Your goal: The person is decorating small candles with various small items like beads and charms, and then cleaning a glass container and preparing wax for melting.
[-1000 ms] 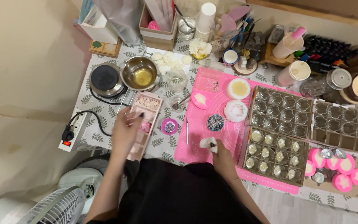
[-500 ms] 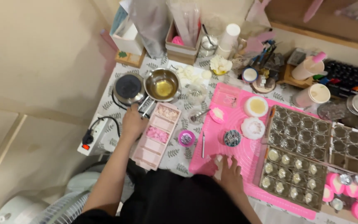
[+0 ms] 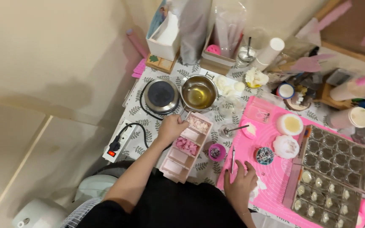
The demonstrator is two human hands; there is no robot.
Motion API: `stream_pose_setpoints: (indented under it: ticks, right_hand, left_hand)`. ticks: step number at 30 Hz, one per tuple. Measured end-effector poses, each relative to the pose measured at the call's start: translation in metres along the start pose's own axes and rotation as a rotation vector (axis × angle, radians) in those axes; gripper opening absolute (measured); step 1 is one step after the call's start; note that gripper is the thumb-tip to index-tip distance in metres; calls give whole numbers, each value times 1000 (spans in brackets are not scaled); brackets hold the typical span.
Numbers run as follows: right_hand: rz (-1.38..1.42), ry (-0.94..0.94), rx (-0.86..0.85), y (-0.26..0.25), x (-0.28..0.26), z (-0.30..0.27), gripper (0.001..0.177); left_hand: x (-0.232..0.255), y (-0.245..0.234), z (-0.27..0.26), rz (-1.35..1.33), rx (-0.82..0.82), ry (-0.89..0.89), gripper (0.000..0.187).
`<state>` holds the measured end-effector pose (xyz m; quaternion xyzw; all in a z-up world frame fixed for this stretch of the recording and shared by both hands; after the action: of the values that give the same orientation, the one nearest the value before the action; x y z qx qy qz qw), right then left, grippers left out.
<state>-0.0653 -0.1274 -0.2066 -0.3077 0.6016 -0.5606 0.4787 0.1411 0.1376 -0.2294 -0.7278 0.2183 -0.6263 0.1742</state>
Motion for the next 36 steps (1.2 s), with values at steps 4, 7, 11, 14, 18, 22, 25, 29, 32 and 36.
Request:
stream_pose_setpoints:
  ticks: [4, 7, 11, 14, 18, 22, 25, 29, 32, 36]
  right_hand:
    - [344, -183, 22, -4, -68, 32, 43]
    - [760, -29, -422, 33, -122, 54, 34]
    - [1163, 50, -1040, 102, -194, 53, 62]
    - [1351, 173, -1251, 117, -243, 53, 83]
    - [1462, 490, -1297, 148, -268, 53, 91]
    - [1642, 612, -1225, 191, -268, 50, 92]
    - [1767, 655, -1182, 208, -269, 48, 87]
    - [1807, 789, -1178, 185, -277, 49, 89]
    - [1845, 829, -1140, 190, -274, 50, 91]
    - [1872, 780, -1017, 215, -258, 56, 91]
  left_hand:
    - [33, -42, -8, -97, -14, -10, 33]
    - [49, -80, -19, -166, -33, -99, 32]
    - [45, -126, -25, -164, 45, -132, 32]
    - [32, -145, -25, -123, 100, -106, 33]
    - [-4, -142, -22, -174, 142, -136, 34]
    - [-35, -130, -21, -260, 141, -147, 36]
    - [-35, -128, -22, -327, 118, -196, 37]
    - [-27, -127, -23, -323, 107, -243, 37]
    - [-28, -127, -25, -335, 96, -255, 37]
    - [-26, -131, -26, -293, 85, -275, 38]
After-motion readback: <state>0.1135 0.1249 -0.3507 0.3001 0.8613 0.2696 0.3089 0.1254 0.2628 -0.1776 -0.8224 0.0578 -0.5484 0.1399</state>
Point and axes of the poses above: each hand's wrist, its own z-axis towards the middle knuckle, its own y-axis out of the palm, x = y × z, the point moved 4 cm from there along z, towards the middle knuckle, and after that the axes turned 7 degrees about -z, right-handed, at the moved point
